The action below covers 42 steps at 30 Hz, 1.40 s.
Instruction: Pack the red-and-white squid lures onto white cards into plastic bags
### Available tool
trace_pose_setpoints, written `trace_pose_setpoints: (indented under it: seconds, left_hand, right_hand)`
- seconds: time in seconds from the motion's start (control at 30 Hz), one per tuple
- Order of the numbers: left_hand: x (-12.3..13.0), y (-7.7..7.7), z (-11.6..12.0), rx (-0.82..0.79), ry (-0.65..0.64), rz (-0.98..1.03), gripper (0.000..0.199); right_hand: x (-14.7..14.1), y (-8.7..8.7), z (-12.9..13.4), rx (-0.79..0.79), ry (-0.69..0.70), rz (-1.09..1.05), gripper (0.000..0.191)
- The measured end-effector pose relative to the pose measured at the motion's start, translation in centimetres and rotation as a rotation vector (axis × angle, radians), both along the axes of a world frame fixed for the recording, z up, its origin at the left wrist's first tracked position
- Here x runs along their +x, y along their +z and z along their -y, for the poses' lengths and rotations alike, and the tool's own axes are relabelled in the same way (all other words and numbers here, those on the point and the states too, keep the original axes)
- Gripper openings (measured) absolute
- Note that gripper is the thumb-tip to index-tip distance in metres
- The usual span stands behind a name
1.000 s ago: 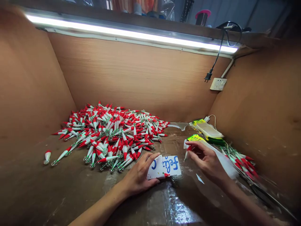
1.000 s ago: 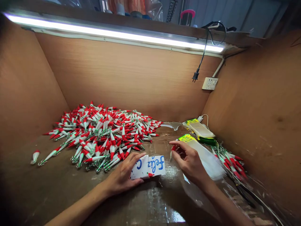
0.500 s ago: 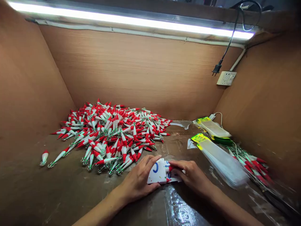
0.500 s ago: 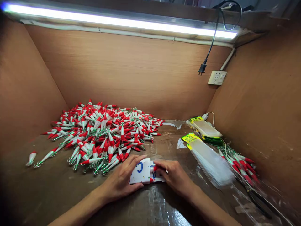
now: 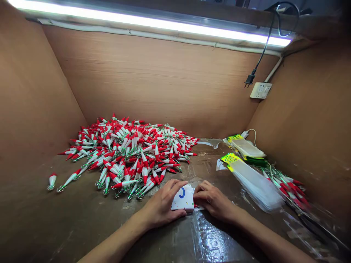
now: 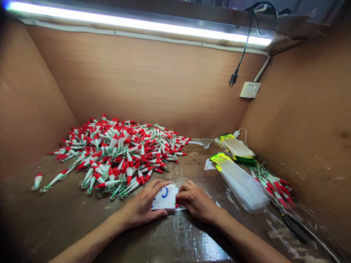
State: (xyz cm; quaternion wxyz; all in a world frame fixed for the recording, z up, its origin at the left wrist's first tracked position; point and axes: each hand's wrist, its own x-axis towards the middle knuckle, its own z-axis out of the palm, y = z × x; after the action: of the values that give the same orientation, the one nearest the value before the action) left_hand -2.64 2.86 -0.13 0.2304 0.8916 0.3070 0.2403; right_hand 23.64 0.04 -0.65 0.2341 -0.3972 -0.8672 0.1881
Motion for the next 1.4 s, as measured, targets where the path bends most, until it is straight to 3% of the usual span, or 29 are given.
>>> trace_pose_setpoints:
  seconds: [0.1, 0.2, 0.3, 0.4, 0.53, 0.7, 0.9, 1.03, 1.17, 1.3, 1.4]
  left_hand:
    - [-0.2, -0.1, 0.1, 0.019, 0.000, -0.008, 0.091]
    - [-0.3, -0.2, 0.2, 0.062, -0.005, -0.015, 0.100]
    - [-0.4, 0.0, 0.4, 0.104, -0.004, -0.039, 0.102]
    - [-0.5, 0.3, 0.6, 0.148, 0.006, -0.046, 0.098]
    - [-0.8, 0.7, 0.8, 0.183, 0.025, -0.052, 0.094]
    - [-0.7, 0.8, 1.0, 0.191, 0.037, -0.072, 0.094]
    - [-0.6, 0.9, 1.1, 0.184, 0.021, -0.094, 0.091]
    - [-0.8, 1.1, 1.1, 0.193, 0.025, -0.103, 0.090]
    - [-0.9, 1.0, 0.9, 0.179, 0.061, -0.136, 0.096]
    - [-1.0, 0.7, 0.7, 0.158, 0.050, -0.160, 0.099]
    - [-1.2, 0.6, 0.6, 0.135, 0.057, -0.166, 0.097]
  right_hand:
    - [0.7, 1.7, -1.5, -0.036, -0.033, -0.083, 0.021]
    - [0.1, 4.8, -5.0, 0.013, -0.215, -0.076, 0.024]
    - [-2.5, 8.1, -9.3, 0.122, -0.373, 0.175, 0.026]
    - [-6.2, 9.4, -12.3, 0.168, -0.479, 0.273, 0.028]
    - [-9.6, 7.5, -13.2, 0.172, -0.600, 0.330, 0.039]
    - [-10.4, 4.4, -12.6, 0.140, -0.665, 0.353, 0.030]
    - [-9.9, 3.8, -14.1, 0.068, -0.696, 0.226, 0.029]
    - [-8.5, 4.0, -14.6, 0.006, -0.660, 0.032, 0.026]
    - [-6.0, 3.9, -14.3, -0.117, -0.521, -0.203, 0.036]
    - [-3.0, 3.7, -13.3, -0.308, -0.394, -0.404, 0.049]
    - [-0.7, 3.5, -11.7, -0.391, -0.319, -0.493, 0.046]
